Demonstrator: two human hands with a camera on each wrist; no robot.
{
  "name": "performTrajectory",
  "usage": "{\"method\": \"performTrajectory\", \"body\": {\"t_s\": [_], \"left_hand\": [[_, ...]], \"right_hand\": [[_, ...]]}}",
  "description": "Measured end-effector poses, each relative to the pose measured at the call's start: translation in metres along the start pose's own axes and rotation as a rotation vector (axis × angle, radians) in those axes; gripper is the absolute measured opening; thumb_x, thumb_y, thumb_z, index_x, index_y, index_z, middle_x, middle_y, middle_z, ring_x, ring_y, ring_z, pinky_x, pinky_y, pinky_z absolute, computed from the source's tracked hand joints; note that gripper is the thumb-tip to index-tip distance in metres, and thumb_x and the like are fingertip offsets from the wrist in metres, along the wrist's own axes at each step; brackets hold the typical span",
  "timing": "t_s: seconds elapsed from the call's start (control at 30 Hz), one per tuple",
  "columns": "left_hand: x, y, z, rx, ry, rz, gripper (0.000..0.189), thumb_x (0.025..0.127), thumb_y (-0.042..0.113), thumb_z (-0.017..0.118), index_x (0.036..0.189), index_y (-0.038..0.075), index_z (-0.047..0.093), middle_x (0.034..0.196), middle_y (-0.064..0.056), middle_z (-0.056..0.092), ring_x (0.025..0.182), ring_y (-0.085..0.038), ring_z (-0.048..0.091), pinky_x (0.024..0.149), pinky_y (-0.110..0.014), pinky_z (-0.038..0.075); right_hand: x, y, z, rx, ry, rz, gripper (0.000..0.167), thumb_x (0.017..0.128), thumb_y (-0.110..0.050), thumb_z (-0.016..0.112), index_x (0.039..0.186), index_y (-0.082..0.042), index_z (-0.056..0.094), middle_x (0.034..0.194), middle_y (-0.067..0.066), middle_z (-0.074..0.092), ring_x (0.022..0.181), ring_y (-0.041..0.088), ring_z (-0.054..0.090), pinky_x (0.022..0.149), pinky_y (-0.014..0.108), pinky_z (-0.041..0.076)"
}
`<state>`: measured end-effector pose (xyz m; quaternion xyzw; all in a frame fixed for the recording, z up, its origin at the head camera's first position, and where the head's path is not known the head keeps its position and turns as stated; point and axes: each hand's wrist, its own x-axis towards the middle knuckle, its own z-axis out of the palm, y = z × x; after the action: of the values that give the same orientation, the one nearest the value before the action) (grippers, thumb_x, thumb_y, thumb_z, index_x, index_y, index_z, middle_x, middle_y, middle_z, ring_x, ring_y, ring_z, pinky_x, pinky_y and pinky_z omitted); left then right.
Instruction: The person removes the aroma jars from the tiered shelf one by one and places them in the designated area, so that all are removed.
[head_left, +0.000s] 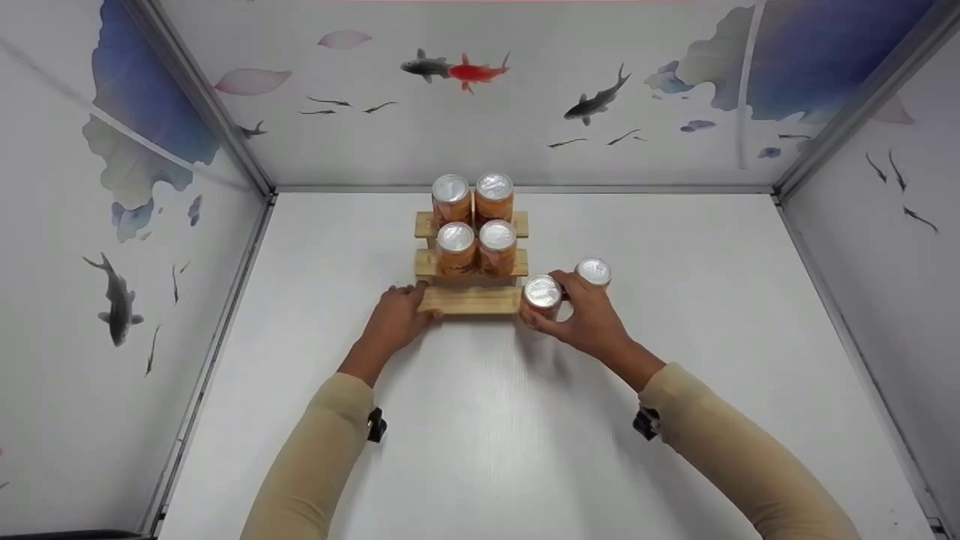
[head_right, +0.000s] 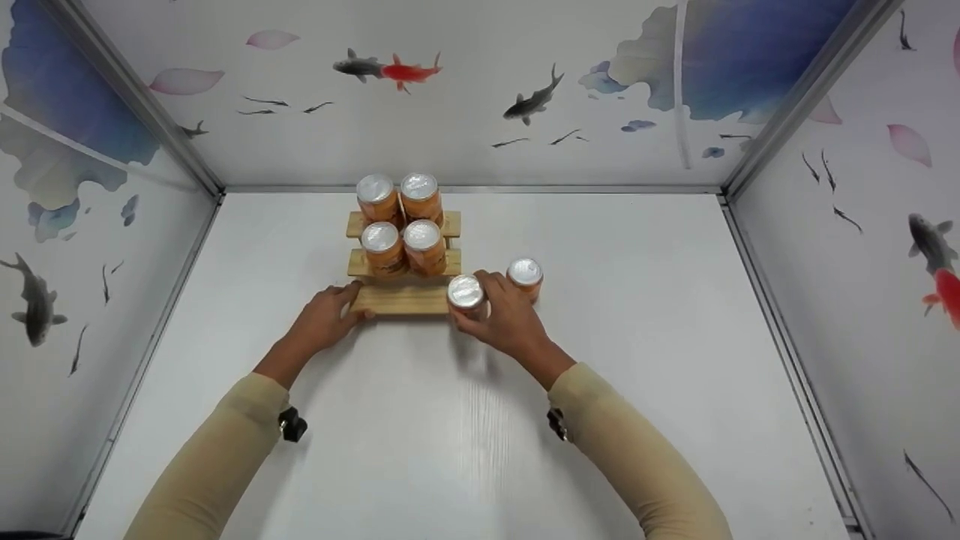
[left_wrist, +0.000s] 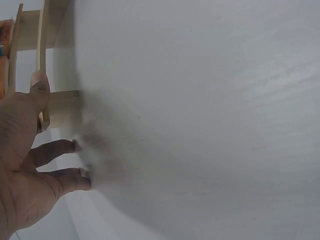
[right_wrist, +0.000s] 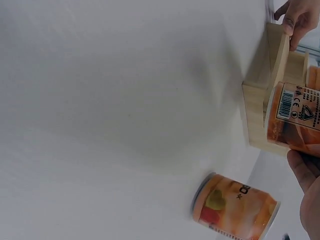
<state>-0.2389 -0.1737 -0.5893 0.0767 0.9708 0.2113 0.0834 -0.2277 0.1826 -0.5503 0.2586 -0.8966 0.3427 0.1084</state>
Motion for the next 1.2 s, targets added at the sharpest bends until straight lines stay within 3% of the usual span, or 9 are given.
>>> {"method": "performTrajectory", "body": {"t_s": [0.13, 0.4, 0.67, 1.2], "left_hand": [[0.0, 0.0, -0.001, 0.001, -0.003, 0.004, 0.078, 0.109, 0.051, 0.067, 0.164, -0.001, 0.048, 0.158, -0.034, 0.058, 0.151, -0.054, 0.053, 0.134, -0.059, 0.036], [0.0, 0.0, 0.0, -0.013, -0.031, -0.033, 0.08, 0.109, 0.053, 0.066, 0.166, 0.0, 0.047, 0.162, -0.033, 0.055, 0.154, -0.053, 0.049, 0.135, -0.058, 0.034], [0.0, 0.002, 0.002, -0.029, -0.062, -0.079, 0.08, 0.11, 0.055, 0.063, 0.169, 0.006, 0.044, 0.167, -0.028, 0.051, 0.159, -0.052, 0.043, 0.135, -0.059, 0.034], [0.001, -0.002, 0.002, -0.01, -0.03, -0.018, 0.077, 0.11, 0.049, 0.066, 0.166, 0.002, 0.046, 0.162, -0.031, 0.055, 0.155, -0.052, 0.049, 0.135, -0.059, 0.034]], "right_hand": [[-0.008, 0.008, -0.008, -0.015, 0.007, 0.029, 0.067, 0.086, -0.033, 0.098, 0.135, 0.001, 0.068, 0.121, 0.017, 0.076, 0.103, 0.031, 0.076, 0.084, 0.045, 0.068], [-0.024, 0.026, -0.02, 0.02, 0.026, 0.047, 0.078, 0.084, -0.024, 0.099, 0.146, 0.007, 0.062, 0.13, 0.024, 0.074, 0.105, 0.035, 0.079, 0.086, 0.054, 0.068], [-0.036, 0.043, -0.036, 0.033, 0.037, 0.066, 0.073, 0.082, -0.014, 0.099, 0.141, 0.009, 0.062, 0.123, 0.022, 0.074, 0.111, 0.037, 0.077, 0.089, 0.053, 0.069], [-0.054, 0.079, -0.064, -0.004, 0.084, 0.161, 0.07, 0.083, -0.013, 0.099, 0.138, 0.01, 0.062, 0.127, 0.025, 0.073, 0.115, 0.044, 0.078, 0.091, 0.058, 0.067]]}}
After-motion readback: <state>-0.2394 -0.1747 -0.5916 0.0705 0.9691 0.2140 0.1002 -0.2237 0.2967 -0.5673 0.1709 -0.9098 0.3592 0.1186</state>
